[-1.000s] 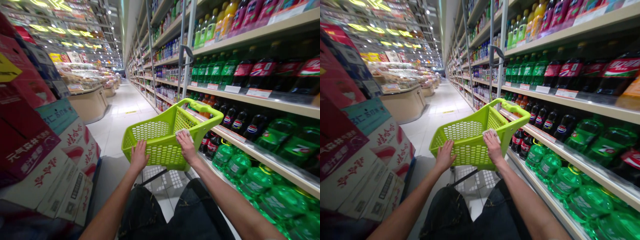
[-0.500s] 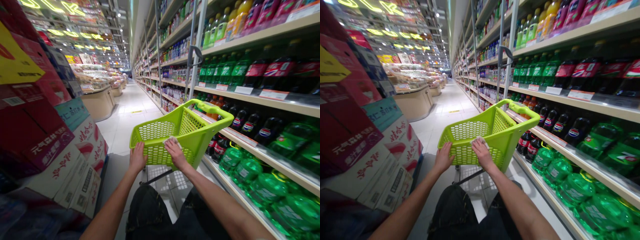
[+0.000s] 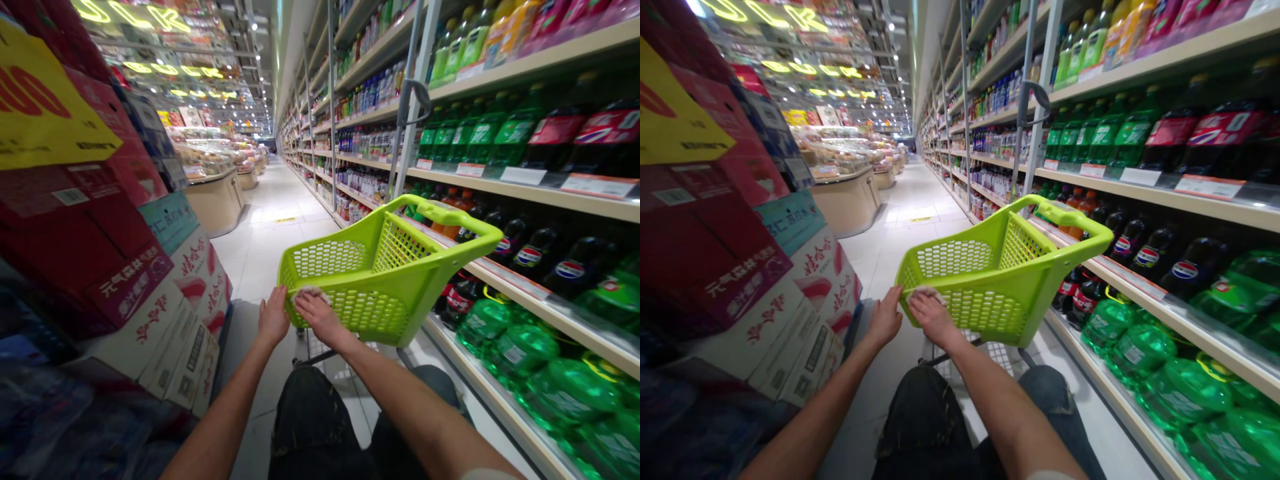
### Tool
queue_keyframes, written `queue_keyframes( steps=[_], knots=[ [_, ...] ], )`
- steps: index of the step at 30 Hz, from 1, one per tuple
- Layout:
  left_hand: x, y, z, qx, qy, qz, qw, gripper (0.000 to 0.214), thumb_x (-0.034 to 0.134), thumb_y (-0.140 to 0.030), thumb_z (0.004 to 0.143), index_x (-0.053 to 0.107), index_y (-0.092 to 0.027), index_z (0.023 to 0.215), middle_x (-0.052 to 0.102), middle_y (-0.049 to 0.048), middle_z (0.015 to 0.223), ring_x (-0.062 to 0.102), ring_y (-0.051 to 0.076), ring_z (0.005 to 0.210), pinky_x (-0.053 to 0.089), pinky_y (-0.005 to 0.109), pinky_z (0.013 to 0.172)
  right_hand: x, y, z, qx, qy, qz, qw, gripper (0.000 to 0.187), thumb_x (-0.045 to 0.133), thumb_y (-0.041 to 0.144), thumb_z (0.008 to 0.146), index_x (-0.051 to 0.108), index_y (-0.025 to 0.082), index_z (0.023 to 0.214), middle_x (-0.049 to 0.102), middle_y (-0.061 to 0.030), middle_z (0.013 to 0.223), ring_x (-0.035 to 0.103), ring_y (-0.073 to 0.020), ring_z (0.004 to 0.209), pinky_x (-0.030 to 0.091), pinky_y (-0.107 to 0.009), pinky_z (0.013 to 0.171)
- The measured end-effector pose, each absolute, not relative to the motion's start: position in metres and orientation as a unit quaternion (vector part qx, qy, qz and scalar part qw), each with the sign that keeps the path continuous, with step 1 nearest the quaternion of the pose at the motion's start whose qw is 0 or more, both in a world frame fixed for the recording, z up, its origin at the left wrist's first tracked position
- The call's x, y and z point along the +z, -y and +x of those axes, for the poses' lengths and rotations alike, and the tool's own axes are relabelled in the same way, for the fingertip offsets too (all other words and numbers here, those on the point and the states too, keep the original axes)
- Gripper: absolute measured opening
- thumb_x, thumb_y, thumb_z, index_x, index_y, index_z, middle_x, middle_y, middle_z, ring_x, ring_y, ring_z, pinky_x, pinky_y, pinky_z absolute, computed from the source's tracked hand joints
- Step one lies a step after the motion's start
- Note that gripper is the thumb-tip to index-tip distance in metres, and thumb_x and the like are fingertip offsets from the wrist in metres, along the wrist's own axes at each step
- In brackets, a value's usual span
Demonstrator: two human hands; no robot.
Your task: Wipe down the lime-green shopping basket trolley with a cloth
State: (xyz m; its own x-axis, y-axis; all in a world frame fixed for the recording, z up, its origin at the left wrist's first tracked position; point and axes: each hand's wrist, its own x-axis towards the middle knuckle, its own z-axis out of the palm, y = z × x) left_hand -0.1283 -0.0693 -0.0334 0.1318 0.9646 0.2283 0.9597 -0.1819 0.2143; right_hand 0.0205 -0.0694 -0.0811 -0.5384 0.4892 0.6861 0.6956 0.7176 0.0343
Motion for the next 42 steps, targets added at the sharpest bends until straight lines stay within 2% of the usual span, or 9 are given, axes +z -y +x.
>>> queue_keyframes(
  steps=[2,4,10,16,23,29,31,36,42],
  knots=[
    [-0.032,0.071,-0.128,0.155,-0.640,0.752,0.011,0.065,0.033,0.000,0.067,0.033,-0.016,0.130,0.032,0.0081,0.140,0.024,0.018,0.131,0.025,0.046,0.104,-0.101,0.078,0.020,-0.146,0.875,-0.350,0.301,0.025,0.041,0.016,0.088,0.062,0.016,0.100,0.063,-0.0081,0.108,0.051,-0.0182,0.111,0.045,-0.035,0.092],
    [-0.031,0.073,-0.126,0.156,-0.642,0.750,0.012,0.065,0.032,0.000,0.066,0.032,-0.015,0.130,0.032,0.0083,0.140,0.024,0.018,0.131,0.024,0.046,0.104,-0.110,0.087,0.022,-0.147,0.878,-0.348,0.293,0.024,0.042,0.017,0.087,0.063,0.016,0.098,0.064,-0.0073,0.105,0.052,-0.0186,0.110,0.046,-0.035,0.090],
    [-0.033,0.075,-0.120,0.165,-0.654,0.738,0.001,0.063,0.033,-0.002,0.068,0.032,-0.010,0.130,0.031,0.0112,0.140,0.024,0.021,0.131,0.024,0.050,0.103,-0.066,0.075,0.028,-0.175,0.843,-0.332,0.386,0.030,0.036,0.014,0.089,0.056,0.016,0.111,0.055,-0.0073,0.122,0.032,-0.0195,0.127,0.035,-0.041,0.102],
    [-0.031,0.077,-0.114,0.143,-0.665,0.732,-0.028,0.062,0.035,-0.005,0.070,0.031,-0.013,0.131,0.030,0.0111,0.140,0.025,0.022,0.130,0.020,0.056,0.103,-0.102,0.091,0.061,-0.185,0.863,-0.322,0.341,0.027,0.036,0.016,0.090,0.061,0.016,0.101,0.064,-0.0077,0.105,0.044,-0.0165,0.119,0.045,-0.037,0.093],
    [-0.025,0.076,-0.071,0.152,-0.586,0.794,-0.060,0.063,0.038,-0.007,0.069,0.031,-0.013,0.132,0.030,0.0094,0.141,0.023,0.022,0.131,0.018,0.052,0.105,-0.059,0.086,0.094,-0.200,0.823,-0.349,0.401,0.035,0.032,0.010,0.088,0.054,0.014,0.115,0.054,-0.0090,0.122,0.024,-0.0179,0.130,0.032,-0.043,0.103],
    [-0.024,0.078,-0.063,0.156,-0.585,0.792,-0.070,0.064,0.039,-0.008,0.068,0.031,-0.012,0.132,0.031,0.0102,0.140,0.025,0.023,0.130,0.019,0.053,0.104,-0.096,0.098,0.124,-0.208,0.844,-0.360,0.338,0.030,0.038,0.011,0.087,0.061,0.015,0.106,0.063,-0.0079,0.109,0.042,-0.0181,0.120,0.043,-0.038,0.095],
    [-0.022,0.079,-0.061,0.149,-0.585,0.794,-0.069,0.064,0.039,-0.009,0.069,0.031,-0.012,0.132,0.031,0.0099,0.140,0.025,0.023,0.130,0.017,0.053,0.104,-0.097,0.105,0.128,-0.218,0.837,-0.356,0.354,0.030,0.036,0.011,0.088,0.061,0.014,0.105,0.063,-0.0076,0.109,0.040,-0.0189,0.122,0.043,-0.039,0.095],
    [-0.018,0.085,-0.038,0.136,-0.549,0.823,-0.060,0.067,0.041,-0.010,0.068,0.029,-0.012,0.133,0.026,0.0074,0.142,0.020,0.022,0.132,0.016,0.053,0.105,-0.062,0.100,0.140,-0.226,0.778,-0.405,0.423,0.035,0.032,0.009,0.088,0.055,0.016,0.114,0.055,-0.0079,0.121,0.025,-0.0186,0.129,0.033,-0.043,0.103],
    [-0.015,0.088,-0.031,0.127,-0.553,0.821,-0.062,0.066,0.042,-0.010,0.068,0.029,-0.014,0.133,0.027,0.0078,0.142,0.021,0.023,0.132,0.016,0.055,0.105,-0.100,0.116,0.166,-0.217,0.807,-0.406,0.371,0.034,0.034,0.006,0.086,0.059,0.015,0.109,0.063,-0.0087,0.109,0.036,-0.0166,0.124,0.043,-0.038,0.096]
  ],
)
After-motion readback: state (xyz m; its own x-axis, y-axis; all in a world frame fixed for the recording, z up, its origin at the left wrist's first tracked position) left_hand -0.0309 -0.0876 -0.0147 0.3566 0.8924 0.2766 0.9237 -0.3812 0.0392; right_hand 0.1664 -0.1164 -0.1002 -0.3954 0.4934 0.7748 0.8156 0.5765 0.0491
